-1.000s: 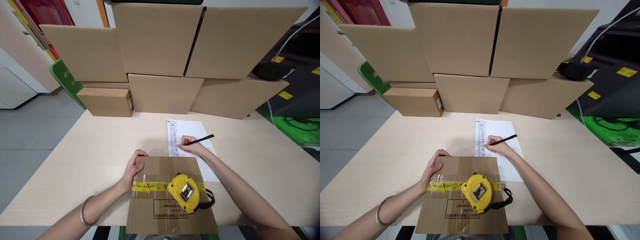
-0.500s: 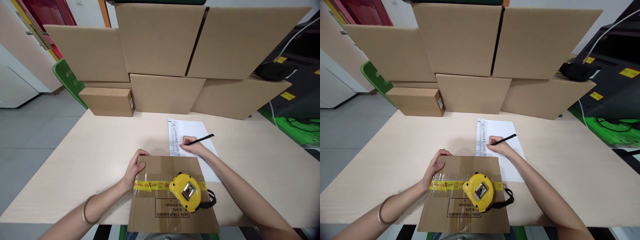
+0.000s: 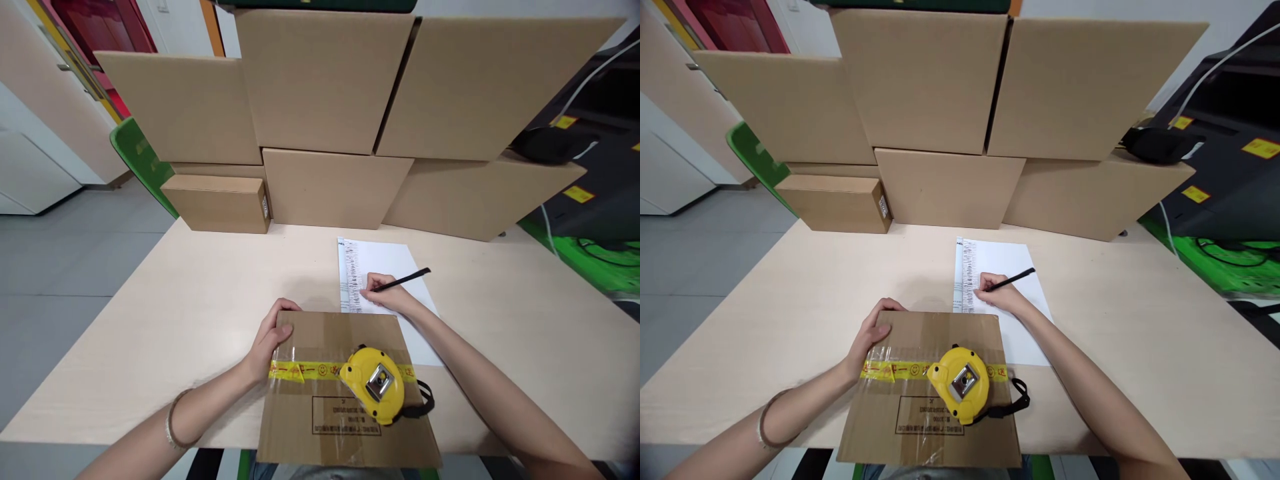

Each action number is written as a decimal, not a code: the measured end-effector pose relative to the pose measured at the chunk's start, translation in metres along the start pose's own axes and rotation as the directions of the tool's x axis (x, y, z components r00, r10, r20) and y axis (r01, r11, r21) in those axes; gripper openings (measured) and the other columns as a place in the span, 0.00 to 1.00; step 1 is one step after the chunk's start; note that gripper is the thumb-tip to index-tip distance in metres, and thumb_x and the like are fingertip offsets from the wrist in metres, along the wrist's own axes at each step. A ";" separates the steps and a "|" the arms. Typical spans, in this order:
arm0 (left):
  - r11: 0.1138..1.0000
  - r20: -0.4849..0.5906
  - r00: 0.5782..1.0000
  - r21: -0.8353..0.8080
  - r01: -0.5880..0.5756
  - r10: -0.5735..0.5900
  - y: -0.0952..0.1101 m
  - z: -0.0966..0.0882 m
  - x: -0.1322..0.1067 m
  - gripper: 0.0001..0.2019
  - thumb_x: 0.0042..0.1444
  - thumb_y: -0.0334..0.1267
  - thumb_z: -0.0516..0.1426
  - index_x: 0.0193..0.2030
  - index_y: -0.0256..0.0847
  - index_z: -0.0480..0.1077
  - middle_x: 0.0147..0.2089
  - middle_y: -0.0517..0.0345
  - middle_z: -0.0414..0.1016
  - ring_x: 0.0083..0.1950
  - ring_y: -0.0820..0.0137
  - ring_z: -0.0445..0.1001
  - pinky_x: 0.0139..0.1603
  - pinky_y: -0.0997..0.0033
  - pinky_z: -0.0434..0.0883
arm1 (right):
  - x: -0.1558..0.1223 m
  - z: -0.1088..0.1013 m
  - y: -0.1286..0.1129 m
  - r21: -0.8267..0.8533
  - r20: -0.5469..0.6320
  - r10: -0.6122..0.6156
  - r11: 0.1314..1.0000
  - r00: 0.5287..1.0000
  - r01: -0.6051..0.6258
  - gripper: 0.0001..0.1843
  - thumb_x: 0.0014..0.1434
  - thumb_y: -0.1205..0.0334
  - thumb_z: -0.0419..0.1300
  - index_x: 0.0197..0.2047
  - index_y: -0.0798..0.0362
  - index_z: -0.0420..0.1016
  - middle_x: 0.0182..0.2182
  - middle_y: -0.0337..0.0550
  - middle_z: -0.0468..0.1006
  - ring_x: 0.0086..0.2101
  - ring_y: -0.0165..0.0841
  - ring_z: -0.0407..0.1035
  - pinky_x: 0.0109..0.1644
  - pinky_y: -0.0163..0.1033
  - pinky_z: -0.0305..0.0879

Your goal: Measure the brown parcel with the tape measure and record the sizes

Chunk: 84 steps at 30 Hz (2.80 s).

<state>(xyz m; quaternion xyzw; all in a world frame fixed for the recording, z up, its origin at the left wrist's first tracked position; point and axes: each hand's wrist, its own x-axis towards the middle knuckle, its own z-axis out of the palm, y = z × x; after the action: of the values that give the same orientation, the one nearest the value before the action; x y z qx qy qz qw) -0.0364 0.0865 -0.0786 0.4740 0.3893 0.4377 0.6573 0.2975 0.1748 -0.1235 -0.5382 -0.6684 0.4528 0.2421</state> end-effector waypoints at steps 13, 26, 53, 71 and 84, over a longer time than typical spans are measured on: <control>1.000 -0.007 1.000 0.004 0.005 -0.005 0.002 0.002 -0.001 0.16 0.54 0.48 0.61 0.47 0.45 0.68 0.41 0.58 0.71 0.37 0.64 0.68 0.36 0.69 0.66 | -0.009 -0.012 -0.014 -0.237 -0.096 0.127 0.961 0.987 -0.146 0.17 0.69 0.49 0.58 0.39 0.56 0.74 0.28 0.35 0.75 0.24 0.26 0.68 0.30 0.35 0.69; 0.997 -0.021 0.997 0.036 -0.068 0.069 0.000 0.001 -0.001 0.16 0.57 0.45 0.61 0.51 0.46 0.69 0.49 0.55 0.71 0.45 0.62 0.70 0.43 0.66 0.68 | -0.032 -0.035 -0.061 -0.582 -0.378 0.230 0.695 0.897 -0.423 0.23 0.64 0.44 0.56 0.24 0.50 0.70 0.24 0.51 0.77 0.27 0.43 0.71 0.32 0.45 0.60; 0.990 0.108 0.986 0.042 -0.131 0.126 0.007 -0.006 -0.028 0.31 0.68 0.65 0.40 0.55 0.51 0.76 0.66 0.55 0.69 0.76 0.56 0.51 0.77 0.50 0.44 | -0.123 0.062 -0.194 -0.349 -0.009 -0.538 0.792 0.843 0.502 0.20 0.66 0.51 0.61 0.56 0.40 0.58 0.44 0.46 0.76 0.39 0.42 0.78 0.39 0.48 0.78; 0.892 0.316 0.930 0.341 -0.296 0.188 0.013 -0.022 -0.026 0.21 0.68 0.56 0.51 0.63 0.54 0.65 0.71 0.51 0.57 0.79 0.51 0.40 0.76 0.42 0.42 | -0.108 0.047 -0.197 -0.433 0.226 -0.307 0.819 0.925 0.377 0.16 0.62 0.58 0.64 0.52 0.47 0.71 0.46 0.42 0.81 0.42 0.40 0.77 0.43 0.44 0.71; 0.931 0.301 0.947 0.301 -0.207 0.113 0.005 -0.030 -0.020 0.21 0.66 0.56 0.52 0.63 0.56 0.65 0.66 0.51 0.60 0.69 0.48 0.56 0.71 0.42 0.52 | -0.178 -0.042 -0.109 -0.350 0.023 -0.099 0.931 0.995 0.100 0.13 0.62 0.53 0.65 0.49 0.43 0.75 0.42 0.41 0.79 0.40 0.37 0.75 0.42 0.40 0.69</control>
<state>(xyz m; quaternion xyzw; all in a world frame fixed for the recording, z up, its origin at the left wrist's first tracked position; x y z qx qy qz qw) -0.0714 0.0767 -0.0794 0.6641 0.3204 0.3481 0.5789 0.3309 0.0208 0.0195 -0.5372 -0.7653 0.3147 0.1633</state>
